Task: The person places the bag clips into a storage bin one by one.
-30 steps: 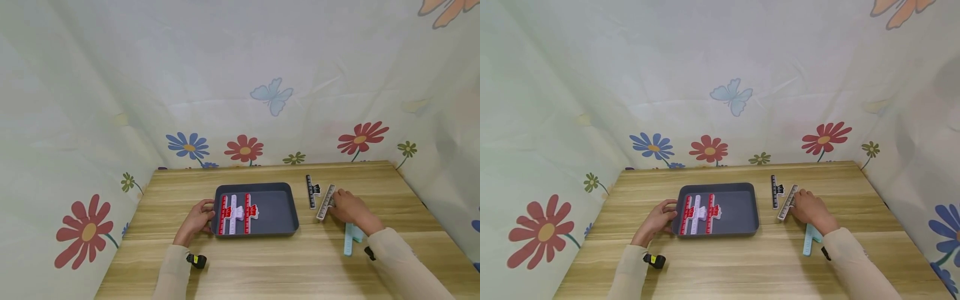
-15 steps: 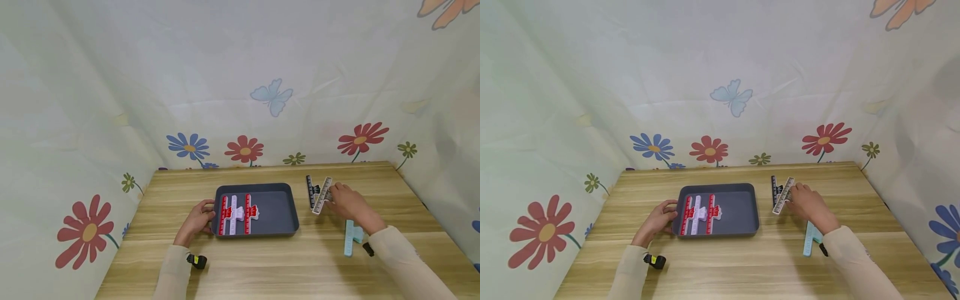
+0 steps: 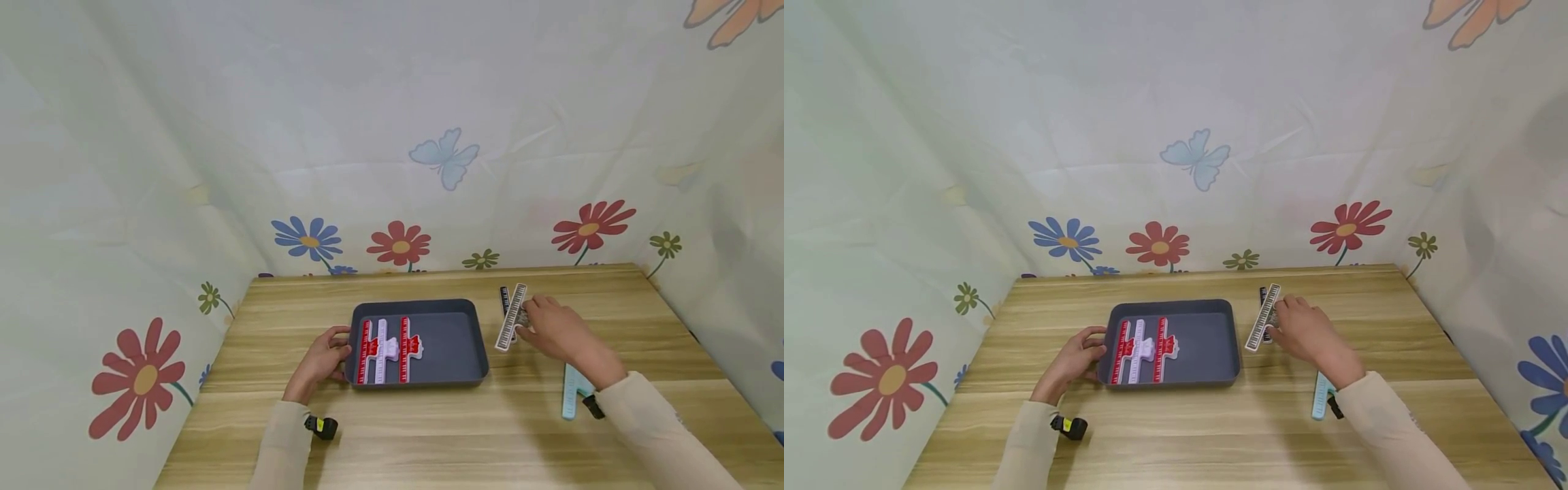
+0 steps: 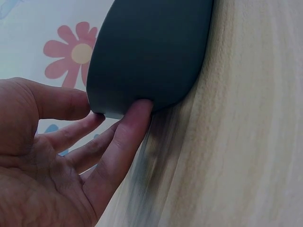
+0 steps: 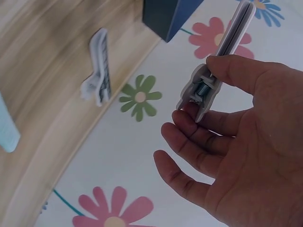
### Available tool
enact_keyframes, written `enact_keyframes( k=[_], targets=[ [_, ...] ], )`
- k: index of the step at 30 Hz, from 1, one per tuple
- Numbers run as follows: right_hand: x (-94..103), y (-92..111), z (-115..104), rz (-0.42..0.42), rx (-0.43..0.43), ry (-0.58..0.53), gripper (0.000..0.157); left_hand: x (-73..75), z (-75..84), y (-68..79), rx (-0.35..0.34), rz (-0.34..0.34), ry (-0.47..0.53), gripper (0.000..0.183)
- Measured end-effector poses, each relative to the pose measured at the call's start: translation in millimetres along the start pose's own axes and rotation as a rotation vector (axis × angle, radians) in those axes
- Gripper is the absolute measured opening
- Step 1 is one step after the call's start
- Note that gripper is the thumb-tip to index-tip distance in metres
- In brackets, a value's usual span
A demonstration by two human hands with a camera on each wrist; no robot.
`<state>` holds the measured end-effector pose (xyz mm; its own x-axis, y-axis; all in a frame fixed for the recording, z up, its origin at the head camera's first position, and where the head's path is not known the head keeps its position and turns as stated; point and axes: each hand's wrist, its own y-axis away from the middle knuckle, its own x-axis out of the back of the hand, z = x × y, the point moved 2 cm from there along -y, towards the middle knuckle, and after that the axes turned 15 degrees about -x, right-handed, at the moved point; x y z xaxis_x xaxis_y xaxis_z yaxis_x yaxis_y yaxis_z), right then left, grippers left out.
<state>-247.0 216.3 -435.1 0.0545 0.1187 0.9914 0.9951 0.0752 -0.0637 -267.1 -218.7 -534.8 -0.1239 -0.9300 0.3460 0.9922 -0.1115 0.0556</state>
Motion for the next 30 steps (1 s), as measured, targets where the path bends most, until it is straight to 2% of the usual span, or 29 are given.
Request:
enact_keyframes(
  k=[12, 30],
  targets=[
    [2.0, 8.5, -23.7, 0.039, 0.06, 0.003, 0.048, 0.0, 3.7, 1.8, 0.004, -0.009, 0.009, 0.046],
    [-22.6, 16.5, -61.3, 0.043, 0.208, 0.037, 0.043, -0.4, 3.3, 2.1, -0.009, -0.002, 0.009, 0.044]
  ],
)
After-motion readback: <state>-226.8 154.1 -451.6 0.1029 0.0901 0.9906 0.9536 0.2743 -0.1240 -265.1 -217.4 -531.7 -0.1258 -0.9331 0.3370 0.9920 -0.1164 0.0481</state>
